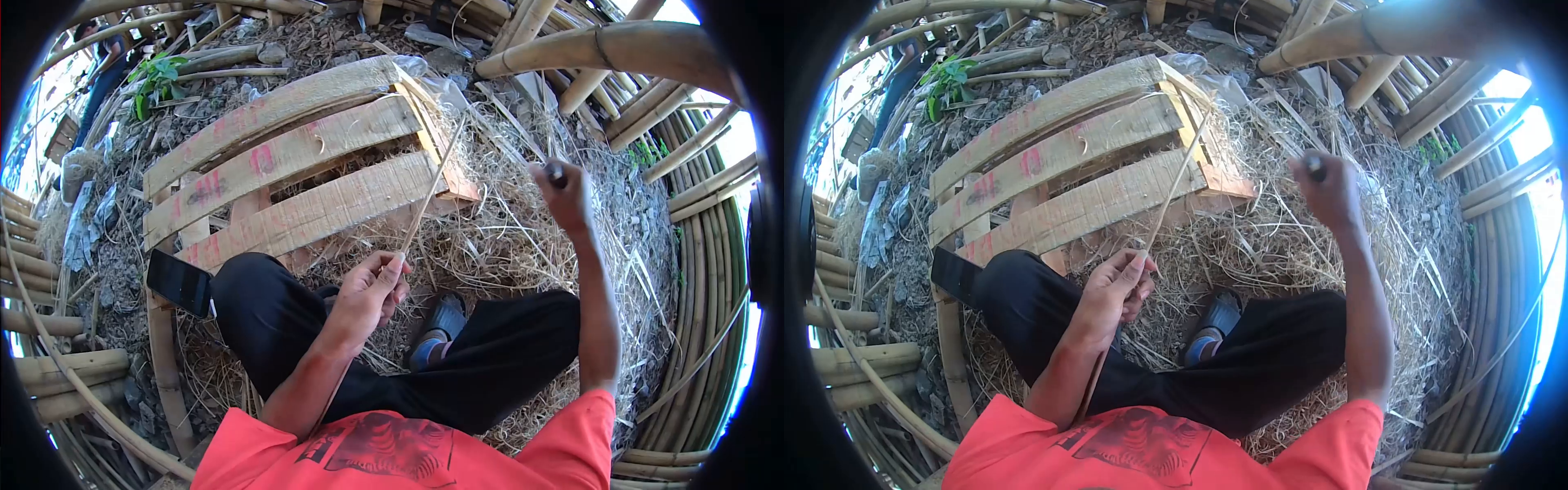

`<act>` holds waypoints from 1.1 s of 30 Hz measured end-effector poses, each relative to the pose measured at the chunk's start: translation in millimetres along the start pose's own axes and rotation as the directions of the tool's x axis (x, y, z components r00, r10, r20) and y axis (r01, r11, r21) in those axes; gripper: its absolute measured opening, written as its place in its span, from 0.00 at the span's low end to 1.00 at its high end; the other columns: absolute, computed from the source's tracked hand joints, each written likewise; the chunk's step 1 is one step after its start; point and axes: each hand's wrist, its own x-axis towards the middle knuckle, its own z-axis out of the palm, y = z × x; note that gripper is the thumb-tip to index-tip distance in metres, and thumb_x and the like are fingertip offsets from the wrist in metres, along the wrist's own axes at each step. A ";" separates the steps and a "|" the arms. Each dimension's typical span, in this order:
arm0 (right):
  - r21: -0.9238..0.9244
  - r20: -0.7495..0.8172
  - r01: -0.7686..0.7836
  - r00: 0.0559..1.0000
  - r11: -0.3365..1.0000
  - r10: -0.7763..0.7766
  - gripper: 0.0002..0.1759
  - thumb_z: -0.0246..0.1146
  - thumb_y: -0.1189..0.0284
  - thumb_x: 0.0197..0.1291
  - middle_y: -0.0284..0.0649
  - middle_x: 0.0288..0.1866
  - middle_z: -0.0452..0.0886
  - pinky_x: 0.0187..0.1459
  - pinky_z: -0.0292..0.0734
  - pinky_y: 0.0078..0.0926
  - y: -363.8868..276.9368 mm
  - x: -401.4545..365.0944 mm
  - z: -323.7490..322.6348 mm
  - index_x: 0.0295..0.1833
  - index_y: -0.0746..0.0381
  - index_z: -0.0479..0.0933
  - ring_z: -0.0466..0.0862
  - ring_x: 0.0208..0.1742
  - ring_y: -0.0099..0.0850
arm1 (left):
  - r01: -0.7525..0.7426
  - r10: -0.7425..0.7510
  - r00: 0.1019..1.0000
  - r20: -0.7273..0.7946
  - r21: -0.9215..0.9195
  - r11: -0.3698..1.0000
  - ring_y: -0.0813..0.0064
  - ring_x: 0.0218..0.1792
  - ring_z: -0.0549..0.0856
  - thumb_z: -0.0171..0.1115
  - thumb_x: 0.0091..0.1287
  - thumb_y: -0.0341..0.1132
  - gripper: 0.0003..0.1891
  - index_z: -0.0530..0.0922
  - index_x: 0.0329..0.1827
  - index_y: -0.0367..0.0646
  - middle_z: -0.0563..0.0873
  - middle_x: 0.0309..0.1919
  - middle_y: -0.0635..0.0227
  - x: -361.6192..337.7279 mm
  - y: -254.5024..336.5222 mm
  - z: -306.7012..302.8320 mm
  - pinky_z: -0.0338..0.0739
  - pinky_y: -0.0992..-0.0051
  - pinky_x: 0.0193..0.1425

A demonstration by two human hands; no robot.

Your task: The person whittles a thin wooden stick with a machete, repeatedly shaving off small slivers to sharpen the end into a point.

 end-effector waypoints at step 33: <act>-0.289 0.108 0.458 0.888 0.841 -0.447 0.07 0.63 0.69 0.53 0.35 0.14 0.74 0.17 0.69 0.30 -47.6 -8.7 41.4 0.24 0.57 0.77 0.76 0.14 0.29 | -0.169 0.175 0.984 -0.032 0.129 0.977 0.92 0.14 0.58 0.50 0.74 0.41 0.11 0.70 0.44 0.42 0.62 0.17 0.83 -4.2 -3.7 2.9 0.49 0.86 0.15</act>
